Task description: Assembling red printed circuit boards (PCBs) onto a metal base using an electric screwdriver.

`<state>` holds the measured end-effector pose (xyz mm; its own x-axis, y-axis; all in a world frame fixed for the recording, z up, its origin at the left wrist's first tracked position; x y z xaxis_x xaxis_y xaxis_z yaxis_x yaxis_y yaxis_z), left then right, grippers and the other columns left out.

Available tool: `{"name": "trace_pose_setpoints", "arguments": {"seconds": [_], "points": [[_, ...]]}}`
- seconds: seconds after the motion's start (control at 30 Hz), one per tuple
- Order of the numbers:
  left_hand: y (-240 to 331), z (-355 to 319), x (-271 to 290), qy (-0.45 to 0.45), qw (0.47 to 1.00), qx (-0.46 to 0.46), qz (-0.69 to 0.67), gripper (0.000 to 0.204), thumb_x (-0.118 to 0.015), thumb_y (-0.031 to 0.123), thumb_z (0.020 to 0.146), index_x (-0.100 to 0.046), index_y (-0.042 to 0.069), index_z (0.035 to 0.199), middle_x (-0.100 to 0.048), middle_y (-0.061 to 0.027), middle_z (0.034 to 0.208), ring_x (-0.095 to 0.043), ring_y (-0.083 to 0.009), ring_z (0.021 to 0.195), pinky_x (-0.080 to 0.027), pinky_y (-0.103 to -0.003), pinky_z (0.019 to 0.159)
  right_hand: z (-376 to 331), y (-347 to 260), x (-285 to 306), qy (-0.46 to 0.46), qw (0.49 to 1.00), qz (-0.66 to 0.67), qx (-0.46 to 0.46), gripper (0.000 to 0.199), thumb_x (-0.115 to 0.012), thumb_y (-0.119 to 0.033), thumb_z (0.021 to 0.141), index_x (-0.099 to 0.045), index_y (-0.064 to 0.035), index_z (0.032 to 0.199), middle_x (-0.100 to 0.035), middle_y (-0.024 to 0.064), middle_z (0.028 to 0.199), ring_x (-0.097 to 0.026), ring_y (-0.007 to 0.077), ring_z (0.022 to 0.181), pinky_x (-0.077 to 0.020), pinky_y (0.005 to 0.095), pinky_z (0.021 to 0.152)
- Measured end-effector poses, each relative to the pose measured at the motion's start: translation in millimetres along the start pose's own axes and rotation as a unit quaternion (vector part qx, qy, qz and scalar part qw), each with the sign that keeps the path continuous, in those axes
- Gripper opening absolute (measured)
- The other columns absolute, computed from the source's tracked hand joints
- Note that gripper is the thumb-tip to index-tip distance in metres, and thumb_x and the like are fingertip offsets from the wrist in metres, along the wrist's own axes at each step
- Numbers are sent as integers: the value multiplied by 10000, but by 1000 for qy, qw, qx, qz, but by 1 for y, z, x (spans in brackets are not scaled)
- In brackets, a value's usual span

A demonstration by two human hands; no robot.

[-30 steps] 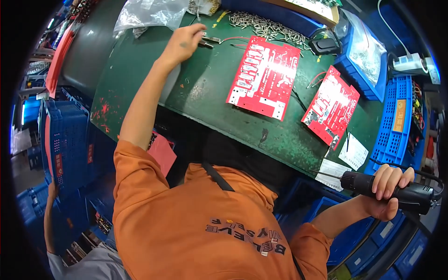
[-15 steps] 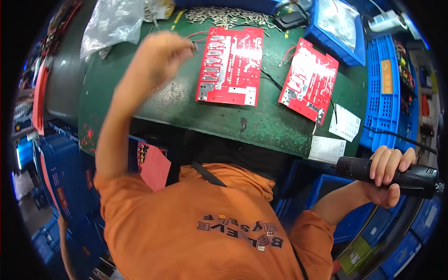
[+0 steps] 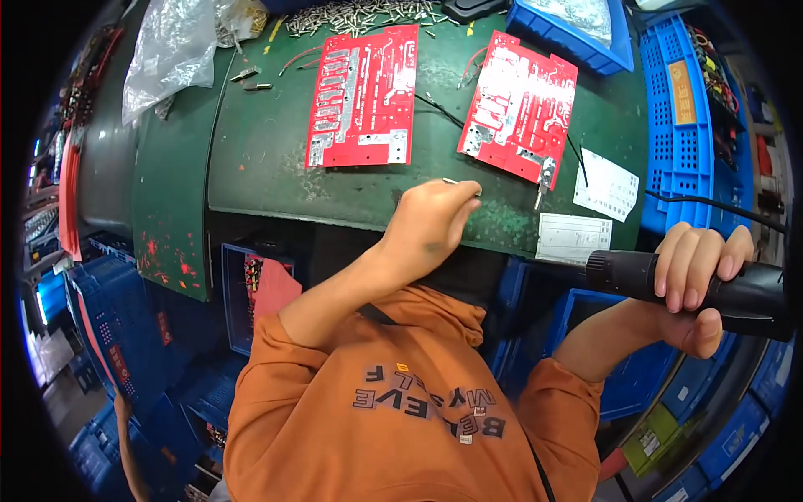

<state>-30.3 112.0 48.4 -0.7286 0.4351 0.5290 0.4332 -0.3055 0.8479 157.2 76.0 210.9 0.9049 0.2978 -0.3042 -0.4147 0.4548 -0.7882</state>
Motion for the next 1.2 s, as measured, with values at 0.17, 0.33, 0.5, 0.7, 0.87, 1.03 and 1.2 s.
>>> {"name": "trace_pose_setpoints", "arguments": {"seconds": [0.17,0.33,0.5,0.7,0.87,1.03,1.2], "points": [[-21,-16,-36,6,660,170,-732,74,-538,114,926,-538,42,909,-610,-182,1097,-642,-186,909,-526,-315,815,10,2,-9,7,999,10,34,397,-686,-125,720,-377,-74,964,-518,7,691,-529,106,560,-454,204,531],[-22,-17,-61,49,509,147,-847,41,-570,137,911,-569,102,933,-555,-11,830,-521,-112,826,-442,-252,760,27,-14,-25,-24,989,102,100,400,-613,-210,862,-404,6,1126,-486,68,775,-531,202,638,-488,335,565],[-19,-22,-67,30,467,138,-873,67,-593,130,895,-613,90,946,-566,-15,827,-515,-113,800,-448,-257,747,38,-11,-31,-27,987,123,100,426,-602,-282,870,-420,11,1120,-480,61,776,-517,196,637,-477,344,560],[-14,-25,-71,13,438,156,-885,93,-583,144,904,-593,69,958,-562,-22,851,-512,-116,797,-454,-257,735,39,-14,-28,-6,987,122,103,384,-605,-278,860,-446,6,1062,-479,44,763,-493,182,624,-441,333,553],[-7,-28,-74,4,419,169,-892,106,-570,164,913,-580,59,928,-552,-32,846,-506,-118,795,-450,-250,720,40,-14,-26,3,989,108,102,365,-614,-273,853,-459,2,1036,-482,40,749,-490,173,609,-441,322,549],[-4,-29,-73,-14,424,164,-891,118,-573,175,912,-580,58,927,-551,-35,842,-503,-116,780,-444,-247,704,39,-16,-22,11,991,97,95,354,-622,-266,845,-467,-2,1022,-491,34,742,-487,160,587,-442,314,544],[4,-29,-70,-20,442,161,-882,157,-530,184,937,-533,41,1001,-479,-5,818,-435,-96,764,-413,-220,679,41,-15,-22,12,990,107,87,339,-622,-264,843,-468,-9,1006,-490,31,738,-487,154,580,-446,316,546]]}}
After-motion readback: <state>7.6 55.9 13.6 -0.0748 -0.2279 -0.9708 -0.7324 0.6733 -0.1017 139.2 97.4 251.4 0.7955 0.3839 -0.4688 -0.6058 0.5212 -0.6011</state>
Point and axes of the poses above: each hand's wrist, its own z-axis towards the middle knuckle, its own x-axis out of the back of the hand, y = z × x, the point moved 8 cm from there along z, towards the middle knuckle
